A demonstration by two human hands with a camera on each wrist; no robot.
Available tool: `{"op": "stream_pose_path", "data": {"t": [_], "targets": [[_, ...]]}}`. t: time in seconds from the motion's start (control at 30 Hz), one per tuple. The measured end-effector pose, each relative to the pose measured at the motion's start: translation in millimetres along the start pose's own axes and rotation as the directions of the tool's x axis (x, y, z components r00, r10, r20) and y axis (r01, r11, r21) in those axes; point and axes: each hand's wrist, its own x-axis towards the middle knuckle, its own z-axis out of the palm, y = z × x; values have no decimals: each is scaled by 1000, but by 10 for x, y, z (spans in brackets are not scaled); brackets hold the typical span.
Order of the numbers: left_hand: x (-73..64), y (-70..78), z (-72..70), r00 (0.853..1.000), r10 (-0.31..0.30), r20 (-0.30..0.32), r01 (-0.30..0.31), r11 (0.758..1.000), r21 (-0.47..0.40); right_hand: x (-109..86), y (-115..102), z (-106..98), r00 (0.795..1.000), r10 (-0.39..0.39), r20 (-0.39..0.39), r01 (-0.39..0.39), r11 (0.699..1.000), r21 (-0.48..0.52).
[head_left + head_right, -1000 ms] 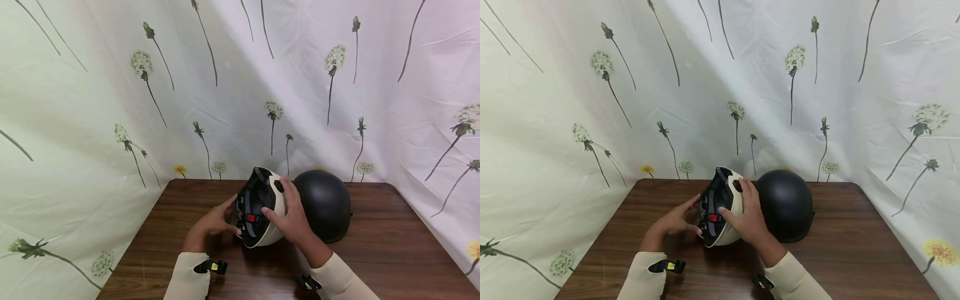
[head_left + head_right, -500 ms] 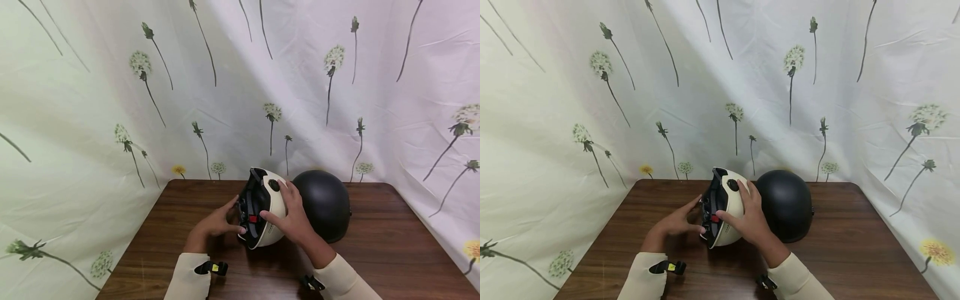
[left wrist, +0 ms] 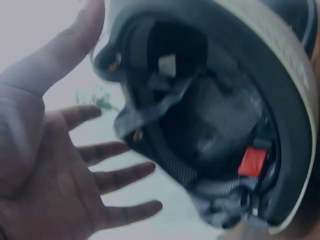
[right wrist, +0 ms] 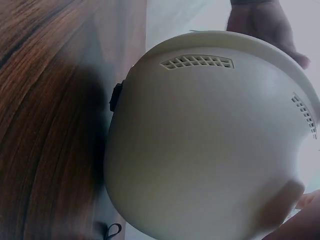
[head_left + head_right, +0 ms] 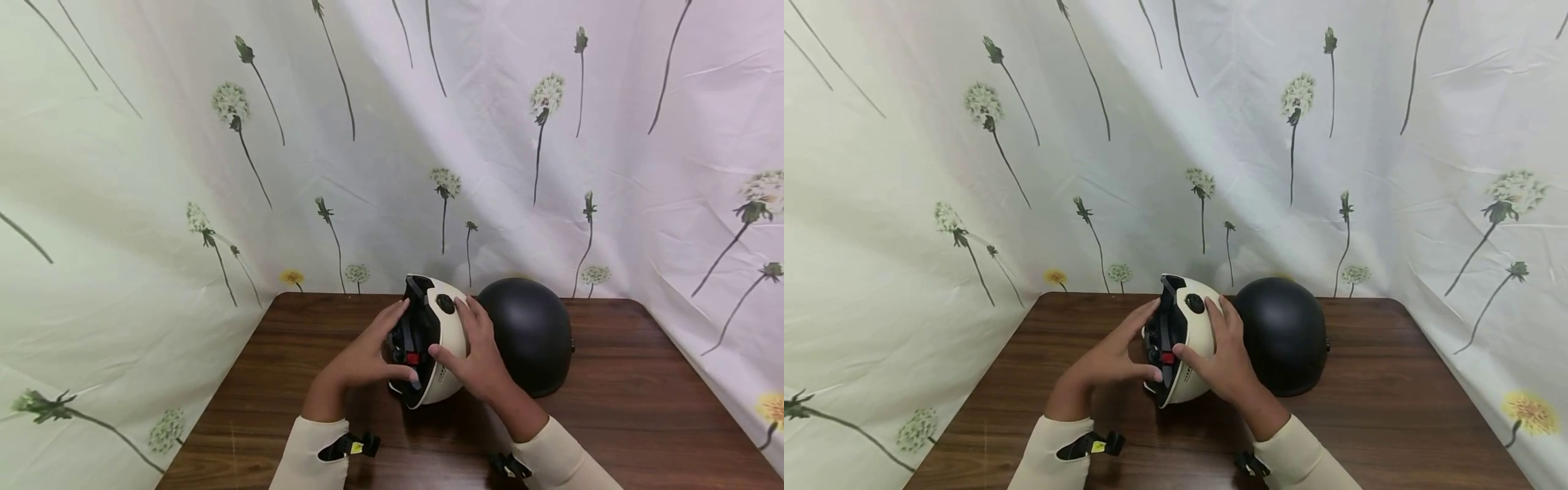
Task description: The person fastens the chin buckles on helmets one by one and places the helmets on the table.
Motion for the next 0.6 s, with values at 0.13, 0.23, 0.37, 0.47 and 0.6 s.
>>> {"op": "stream_pose_path", "data": {"t": [0.13, 0.23, 0.37, 0.47, 0.6], "targets": [[38, 142, 89, 999, 49, -16, -50, 999, -20, -12, 3, 10, 1000, -30, -8, 30, 1000, -6], [69, 231, 152, 997, 75, -35, -77, 996, -54, -22, 2, 5, 999, -34, -8, 34, 999, 11], [101, 308, 230, 997, 76, -32, -81, 980, -182, -34, 24, -1, 999, -44, -1, 44, 999, 27], [123, 346, 284, 998, 61, -11, -61, 945, -322, -41, 41, -4, 998, -61, 11, 60, 997, 47], [146, 395, 352, 1000, 9, -23, -18, 897, -443, -48, 57, -7, 996, -87, 12, 86, 991, 105]]}}
